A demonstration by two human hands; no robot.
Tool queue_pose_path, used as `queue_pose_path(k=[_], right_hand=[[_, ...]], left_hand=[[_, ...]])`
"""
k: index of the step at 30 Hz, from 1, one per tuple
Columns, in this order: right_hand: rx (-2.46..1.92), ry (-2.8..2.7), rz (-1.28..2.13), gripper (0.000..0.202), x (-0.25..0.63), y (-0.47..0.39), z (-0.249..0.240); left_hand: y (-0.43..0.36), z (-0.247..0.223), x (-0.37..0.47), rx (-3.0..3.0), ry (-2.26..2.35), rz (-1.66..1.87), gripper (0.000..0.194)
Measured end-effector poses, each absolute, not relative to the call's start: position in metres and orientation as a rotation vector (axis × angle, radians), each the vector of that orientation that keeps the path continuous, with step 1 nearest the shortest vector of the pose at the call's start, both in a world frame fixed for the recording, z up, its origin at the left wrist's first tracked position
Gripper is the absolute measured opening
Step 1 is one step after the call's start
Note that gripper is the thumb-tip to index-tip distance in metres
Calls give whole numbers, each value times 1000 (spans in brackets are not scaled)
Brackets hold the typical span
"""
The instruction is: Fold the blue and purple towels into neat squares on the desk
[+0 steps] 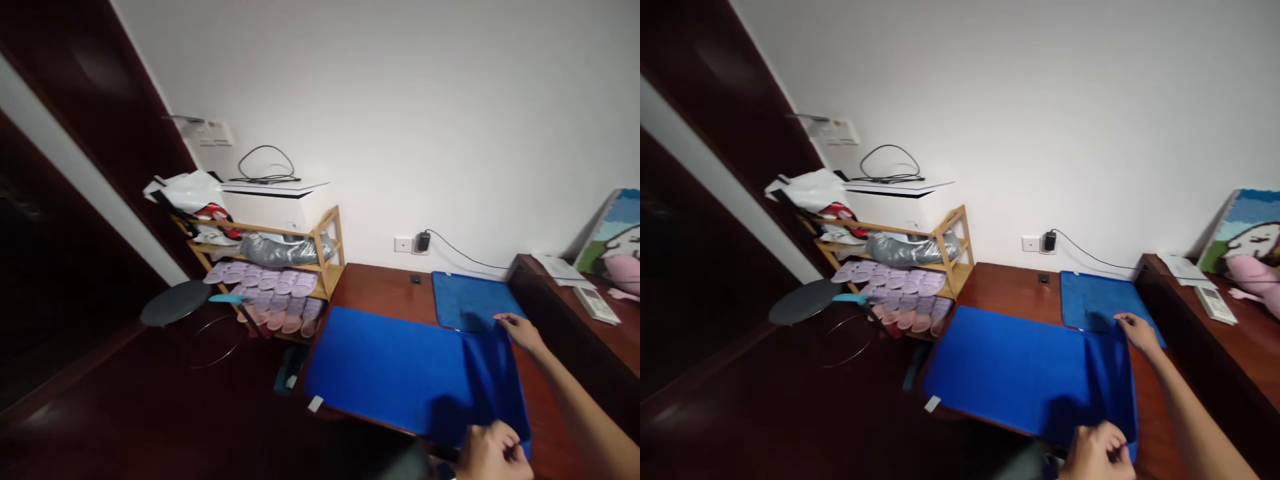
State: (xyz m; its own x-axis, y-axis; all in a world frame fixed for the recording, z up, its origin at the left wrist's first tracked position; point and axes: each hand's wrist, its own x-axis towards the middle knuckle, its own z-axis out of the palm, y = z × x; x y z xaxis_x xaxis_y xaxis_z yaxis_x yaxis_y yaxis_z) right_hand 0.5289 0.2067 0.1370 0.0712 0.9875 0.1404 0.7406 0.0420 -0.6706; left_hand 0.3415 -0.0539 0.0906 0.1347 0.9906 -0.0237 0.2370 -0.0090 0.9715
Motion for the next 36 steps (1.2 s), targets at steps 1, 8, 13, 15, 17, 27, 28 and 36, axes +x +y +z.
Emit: queue_pose_path(k=[1, 8, 13, 15, 17, 27, 28, 36], right_hand=[[-1722, -1741, 618, 30, 509, 208, 151], [-1406, -2132, 848, 39, 293, 210, 215], [-1276, -2354, 808, 33, 123, 205, 189], [-1270, -2432, 789, 29, 68, 195, 168], [-1296, -2492, 759, 26, 28, 183, 144], [-1332, -2656, 647, 41, -5, 183, 84], [-1327, -2664, 659, 40, -7, 186, 84], [-1147, -2665, 807, 30, 11, 194, 113]], left_hand=[[-59, 101, 322, 1407, 1341, 1031, 21], [-90, 160, 156, 840, 1289, 1508, 27], [-116, 144, 35, 729, 1588, 1634, 22], [-124, 123, -4, 852, 1859, 1508, 17], [-130, 98, -36, 1034, 2122, 1293, 17], [-130, 11, -88, 1551, 2535, 978, 28], [-129, 9, -87, 1577, 2560, 985, 28], [-130, 17, -72, 1526, 2585, 851, 29]])
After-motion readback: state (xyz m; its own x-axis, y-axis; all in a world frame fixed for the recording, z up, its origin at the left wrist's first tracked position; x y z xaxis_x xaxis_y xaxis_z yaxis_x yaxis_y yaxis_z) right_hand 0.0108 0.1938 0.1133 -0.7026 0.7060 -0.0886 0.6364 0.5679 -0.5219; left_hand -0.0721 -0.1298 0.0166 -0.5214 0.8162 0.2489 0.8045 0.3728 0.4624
